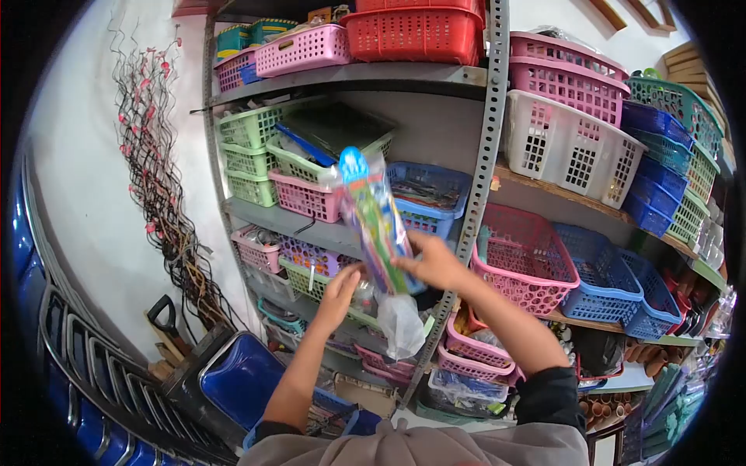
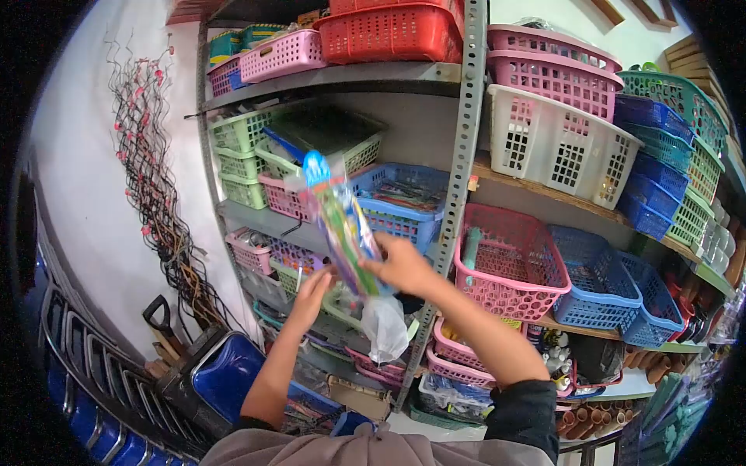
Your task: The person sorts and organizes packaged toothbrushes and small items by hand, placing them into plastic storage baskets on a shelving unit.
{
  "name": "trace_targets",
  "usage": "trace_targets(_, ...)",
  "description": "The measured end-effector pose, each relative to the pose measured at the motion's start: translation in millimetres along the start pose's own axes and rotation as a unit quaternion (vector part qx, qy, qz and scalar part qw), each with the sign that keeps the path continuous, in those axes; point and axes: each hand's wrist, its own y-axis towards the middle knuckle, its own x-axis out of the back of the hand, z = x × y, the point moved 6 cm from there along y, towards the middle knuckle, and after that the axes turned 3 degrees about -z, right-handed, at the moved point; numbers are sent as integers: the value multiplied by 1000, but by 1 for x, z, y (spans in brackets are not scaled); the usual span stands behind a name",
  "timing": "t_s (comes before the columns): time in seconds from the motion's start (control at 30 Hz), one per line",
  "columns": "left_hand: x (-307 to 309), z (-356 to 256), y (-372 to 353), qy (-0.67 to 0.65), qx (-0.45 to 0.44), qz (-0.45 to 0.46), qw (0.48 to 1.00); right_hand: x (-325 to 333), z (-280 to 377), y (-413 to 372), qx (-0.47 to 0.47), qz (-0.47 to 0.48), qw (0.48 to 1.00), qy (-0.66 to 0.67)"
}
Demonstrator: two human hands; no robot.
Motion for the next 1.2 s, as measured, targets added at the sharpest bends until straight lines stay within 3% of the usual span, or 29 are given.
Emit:
trace_targets(0.07, -5, -3, 36, 17, -43, 5, 999, 31, 7, 30, 8, -37, 998, -45)
trace_targets(0.13, -19, -29, 63, 229, -216, -8, 949, 58, 8, 61, -13, -76, 984, -157)
trace_targets(0.17, -24, -30, 78, 225, -218, -8, 949, 69, 9, 77, -30, -98, 966, -236)
trace_targets(0.2, -31, -31, 92, 269, -258, -23, 928, 77, 16, 90, 11, -132, 944, -303)
trace_targets(0.23, -37, -32, 105, 313, -296, -38, 902, 80, 9, 106, 14, -133, 942, -306)
trace_targets(0.3, -47, -26, 129, 367, -299, -39, 880, 84, -18, 138, -19, -154, 887, -434)
trace_targets(0.33, -53, -20, 137, 421, -287, -38, 860, 82, -29, 150, -16, -153, 888, -434)
trace_targets(0.4, -55, 3, 156, 487, -268, -27, 831, 77, -61, 171, -88, -117, 843, -518)
trace_targets(0.43, -55, 0, 155, 489, -266, -32, 830, 73, -74, 180, -83, -115, 844, -517)
trace_targets(0.5, -56, -3, 158, 508, -230, -13, 830, 67, -113, 200, -182, -12, 811, -556)
trace_targets(0.53, -56, -2, 159, 510, -235, -26, 827, 67, -123, 210, -176, -14, 814, -554)
trace_targets(0.6, -58, -4, 155, 491, -233, -35, 838, 68, -161, 219, -295, 45, 800, -520)
trace_targets(0.7, -59, -3, 155, 467, -242, -57, 848, 67, -208, 241, -352, 80, 774, -520)
trace_targets(0.83, -64, -3, 154, 470, -236, -74, 847, 67, -244, 256, -322, 27, 775, -543)
trace_targets(0.9, -65, -1, 154, 474, -227, -76, 847, 64, -266, 255, -373, 102, 755, -530)
trace_targets(1.2, -62, 0, 158, 473, -212, -56, 853, 60, -322, 263, -378, 157, 712, -570)
